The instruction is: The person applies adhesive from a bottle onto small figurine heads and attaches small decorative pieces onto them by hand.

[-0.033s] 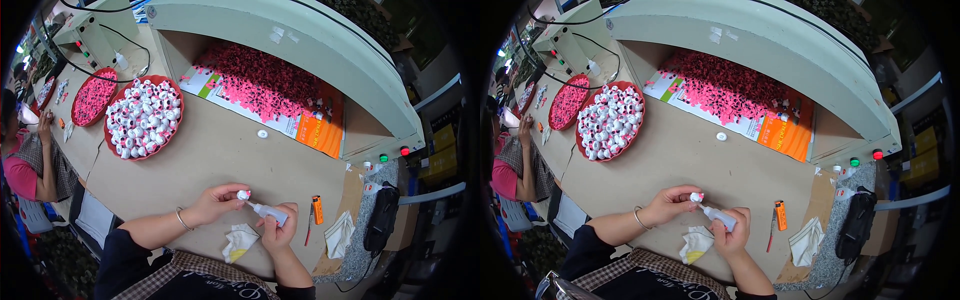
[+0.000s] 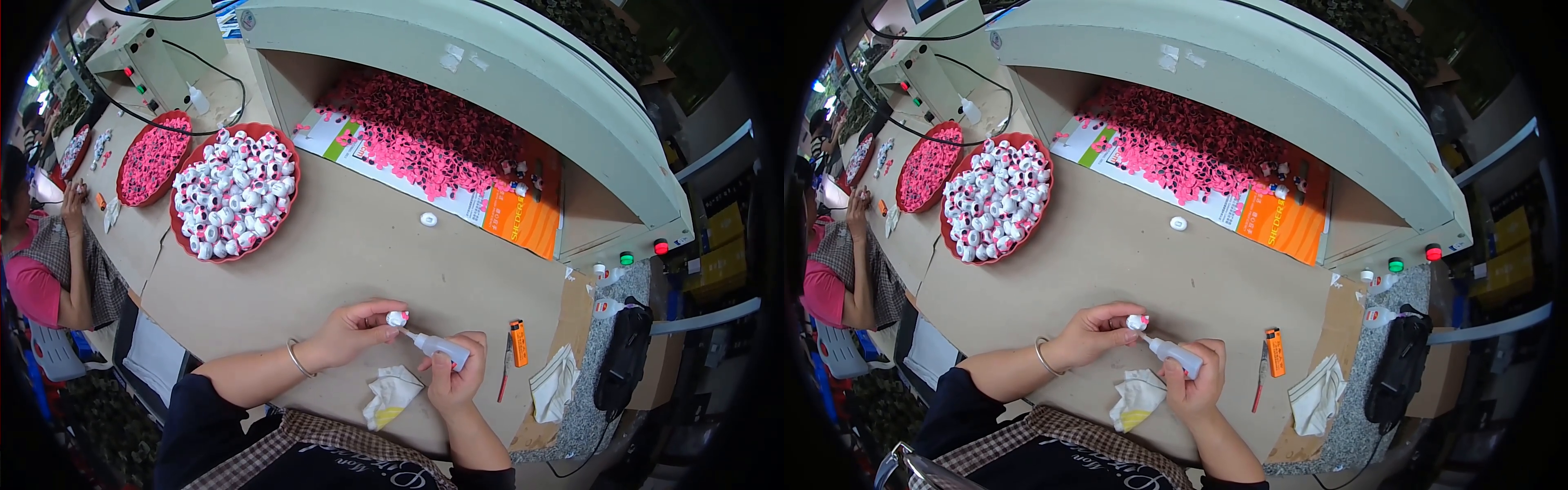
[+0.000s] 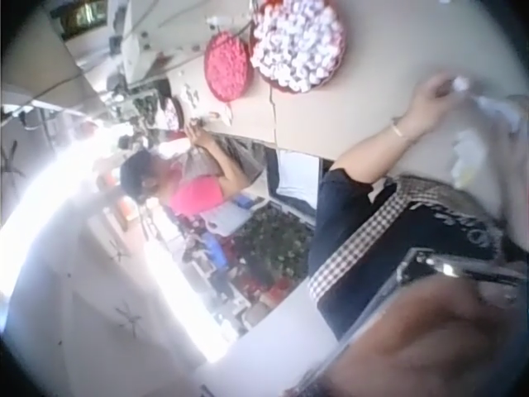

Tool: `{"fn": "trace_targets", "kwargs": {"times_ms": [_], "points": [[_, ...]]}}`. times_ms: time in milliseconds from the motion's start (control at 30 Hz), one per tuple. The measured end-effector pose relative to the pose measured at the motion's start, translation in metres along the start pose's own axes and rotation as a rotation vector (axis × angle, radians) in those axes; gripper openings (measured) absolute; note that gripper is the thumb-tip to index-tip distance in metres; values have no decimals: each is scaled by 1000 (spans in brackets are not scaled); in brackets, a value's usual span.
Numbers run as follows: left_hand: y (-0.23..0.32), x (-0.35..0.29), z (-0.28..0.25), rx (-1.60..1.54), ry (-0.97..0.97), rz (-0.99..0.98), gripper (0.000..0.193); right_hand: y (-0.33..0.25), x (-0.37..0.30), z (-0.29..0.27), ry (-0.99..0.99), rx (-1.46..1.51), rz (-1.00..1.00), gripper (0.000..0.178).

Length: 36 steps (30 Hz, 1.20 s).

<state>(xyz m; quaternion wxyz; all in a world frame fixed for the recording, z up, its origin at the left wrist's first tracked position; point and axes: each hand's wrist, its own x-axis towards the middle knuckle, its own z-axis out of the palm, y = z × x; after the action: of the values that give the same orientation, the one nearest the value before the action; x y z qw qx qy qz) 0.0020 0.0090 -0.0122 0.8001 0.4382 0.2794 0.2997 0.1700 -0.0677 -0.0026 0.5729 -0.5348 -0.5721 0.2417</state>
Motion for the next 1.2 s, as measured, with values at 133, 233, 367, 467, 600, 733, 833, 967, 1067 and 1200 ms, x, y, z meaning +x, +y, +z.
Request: {"fn": "trace_targets", "kwargs": {"times_ms": [133,233,367,467,600,733,833,967,1067,1200], "points": [[0,1,1,51,46,22,36,-2,1,-2,3,-2,-2,24],[0,2,2,64,38,22,36,1,0,-7,-2,-56,-23,24],[2,3,3,50,19,-5,36,-6,3,-4,47,25,47,24],[1,3,3,-32,8,-9,35,-15,12,-8,200,317,226,21],[3,0,-1,-37,2,-15,35,-26,34,-29,171,355,521,20],[0,-1,-2,-38,-16,-24,34,-4,69,-41,57,193,558,15],[-1,0,-2,-34,-34,-22,35,44,120,-37,87,-357,318,15],[-3,-1,-4,-42,-39,-24,35,72,164,-22,6,-897,-70,19],[0,-1,-2,-58,-23,-41,36,73,164,-22,-195,-1002,52,19],[1,-2,-2,-86,-41,-27,37,78,152,-34,-158,-1097,-27,16]]}}
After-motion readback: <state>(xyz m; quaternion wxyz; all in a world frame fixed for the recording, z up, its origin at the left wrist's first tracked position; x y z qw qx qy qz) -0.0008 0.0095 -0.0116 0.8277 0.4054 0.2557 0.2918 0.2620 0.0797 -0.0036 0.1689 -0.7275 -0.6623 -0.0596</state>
